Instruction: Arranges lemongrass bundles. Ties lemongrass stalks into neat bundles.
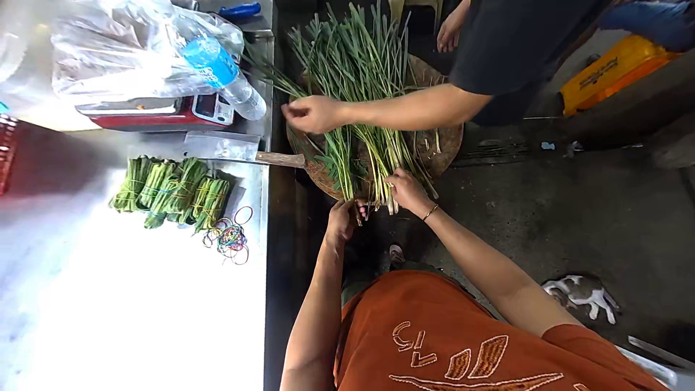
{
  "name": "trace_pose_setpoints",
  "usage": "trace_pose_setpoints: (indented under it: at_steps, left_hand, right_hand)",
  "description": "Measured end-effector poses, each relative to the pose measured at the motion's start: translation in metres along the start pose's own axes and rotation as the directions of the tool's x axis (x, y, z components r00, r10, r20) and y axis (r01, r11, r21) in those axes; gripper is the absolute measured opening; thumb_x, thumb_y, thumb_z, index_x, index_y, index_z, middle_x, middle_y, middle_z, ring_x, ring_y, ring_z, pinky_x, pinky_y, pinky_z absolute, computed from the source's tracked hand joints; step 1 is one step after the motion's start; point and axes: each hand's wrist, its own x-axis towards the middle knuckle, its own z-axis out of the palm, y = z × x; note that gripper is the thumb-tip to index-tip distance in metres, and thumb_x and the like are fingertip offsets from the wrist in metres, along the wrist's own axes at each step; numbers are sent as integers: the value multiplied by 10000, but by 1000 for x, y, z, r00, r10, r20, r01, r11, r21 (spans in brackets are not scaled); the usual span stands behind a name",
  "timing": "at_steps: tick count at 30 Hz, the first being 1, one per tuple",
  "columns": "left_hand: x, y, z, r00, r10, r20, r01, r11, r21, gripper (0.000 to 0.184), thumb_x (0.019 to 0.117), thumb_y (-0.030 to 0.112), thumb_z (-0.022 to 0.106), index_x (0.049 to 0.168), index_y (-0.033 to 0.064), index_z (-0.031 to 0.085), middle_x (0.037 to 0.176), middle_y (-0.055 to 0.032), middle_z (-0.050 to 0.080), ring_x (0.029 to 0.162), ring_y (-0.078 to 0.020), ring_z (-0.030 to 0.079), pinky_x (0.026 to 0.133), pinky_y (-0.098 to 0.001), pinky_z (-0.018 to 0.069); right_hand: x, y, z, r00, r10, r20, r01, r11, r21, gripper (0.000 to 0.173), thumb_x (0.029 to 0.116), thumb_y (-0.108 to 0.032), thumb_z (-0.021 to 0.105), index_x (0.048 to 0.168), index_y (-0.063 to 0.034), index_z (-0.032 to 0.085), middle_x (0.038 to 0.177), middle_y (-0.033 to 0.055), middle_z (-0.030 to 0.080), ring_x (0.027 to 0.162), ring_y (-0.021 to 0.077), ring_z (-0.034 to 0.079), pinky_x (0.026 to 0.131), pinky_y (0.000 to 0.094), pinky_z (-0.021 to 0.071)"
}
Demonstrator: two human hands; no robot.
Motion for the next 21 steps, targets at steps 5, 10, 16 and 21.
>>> trace_pose_setpoints:
  at_steps: [5,10,16,21]
  left_hand:
    - [2,-3,2,1000,-15,-27,15,1000,-5,218,1089,130,413,1236,24,534,899,-99,665,704,-169,658,645,-313,572]
    - [-9,6,3,996,25,81,-29,998,47,210,1099,101,409,1276,76,519,895,-72,664,705,-149,661,650,-297,580]
    - [-23,55,8,865,411,287,-440,897,45,284,1074,51,404,1309,149,528,934,18,679,760,-80,665,693,-248,583]
    - [-13,64,25,856,414,311,-415,907,-68,255,1081,73,391,1254,169,552,939,7,686,740,-88,670,687,-251,593]
  right_hand:
    - [-1,10,-2,999,-32,-7,32,998,55,319,962,-24,599,1245,-95,728,1265,215,624,1183,364,617,1026,506,511]
    - [-24,35,-17,979,67,-190,19,908,418,258,1000,-50,596,1230,-20,709,1223,221,654,1078,317,660,965,455,543]
    - [-63,80,-27,902,344,-260,-122,782,611,214,1030,-67,582,1195,21,686,1157,213,688,962,284,674,876,450,553]
    - [-73,70,-27,882,416,-222,-197,754,627,219,1044,-73,564,1212,8,678,1190,220,673,976,309,661,874,469,541]
